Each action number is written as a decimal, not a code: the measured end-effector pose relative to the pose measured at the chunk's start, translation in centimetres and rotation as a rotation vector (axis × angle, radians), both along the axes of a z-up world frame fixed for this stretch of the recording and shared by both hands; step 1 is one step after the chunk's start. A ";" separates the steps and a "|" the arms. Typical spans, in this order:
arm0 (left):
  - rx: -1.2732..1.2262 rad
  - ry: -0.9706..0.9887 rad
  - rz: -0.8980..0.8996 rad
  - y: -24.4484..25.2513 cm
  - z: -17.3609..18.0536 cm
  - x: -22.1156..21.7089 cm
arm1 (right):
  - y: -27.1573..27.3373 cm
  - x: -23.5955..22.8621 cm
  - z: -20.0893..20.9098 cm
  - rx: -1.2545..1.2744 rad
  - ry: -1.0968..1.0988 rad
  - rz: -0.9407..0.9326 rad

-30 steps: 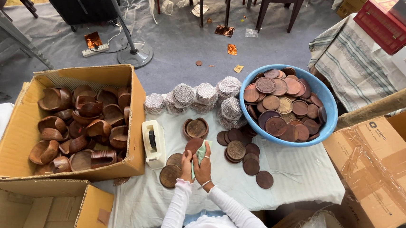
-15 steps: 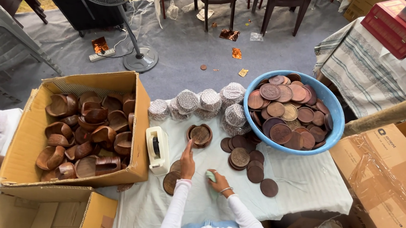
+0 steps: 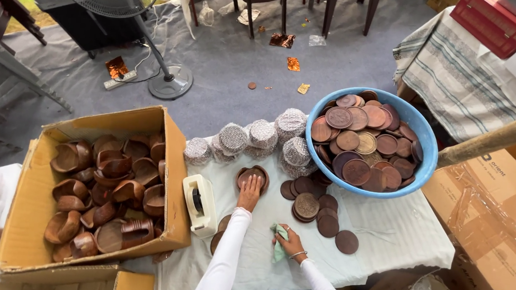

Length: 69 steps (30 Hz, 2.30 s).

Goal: The person sits at a table and repeatedly picks up small round wooden coasters, rubbing them with a green cloth to polish the surface. They handle the coasters one at a time, placing some into a blue basin and others into a cardboard box.

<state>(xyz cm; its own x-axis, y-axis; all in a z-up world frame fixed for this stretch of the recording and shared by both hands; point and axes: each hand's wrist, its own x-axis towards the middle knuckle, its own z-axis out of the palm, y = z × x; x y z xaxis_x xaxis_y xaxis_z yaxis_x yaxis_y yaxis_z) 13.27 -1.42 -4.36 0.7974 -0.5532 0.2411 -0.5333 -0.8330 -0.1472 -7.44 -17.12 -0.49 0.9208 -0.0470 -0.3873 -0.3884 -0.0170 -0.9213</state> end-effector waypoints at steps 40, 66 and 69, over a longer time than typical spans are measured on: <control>-0.127 0.401 0.507 6.5 2.5 -15.4 | 0.0 -0.6 -2.5 -0.215 -0.186 -0.101; -0.530 0.519 0.080 -2.0 3.6 -15.1 | -3.0 0.5 -13.3 -0.320 -0.304 -0.173; -0.516 0.521 0.228 -0.6 4.4 -16.0 | -3.5 0.7 -13.1 0.053 -0.050 -0.312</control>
<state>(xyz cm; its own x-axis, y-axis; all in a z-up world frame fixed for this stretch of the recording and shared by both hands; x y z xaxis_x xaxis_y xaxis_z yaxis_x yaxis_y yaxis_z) -2.77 -2.03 0.04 0.9596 -0.2809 -0.0142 -0.2341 -0.8257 0.5133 -6.75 -20.61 -13.62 0.8830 -0.3110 -0.3514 -0.3217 0.1440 -0.9358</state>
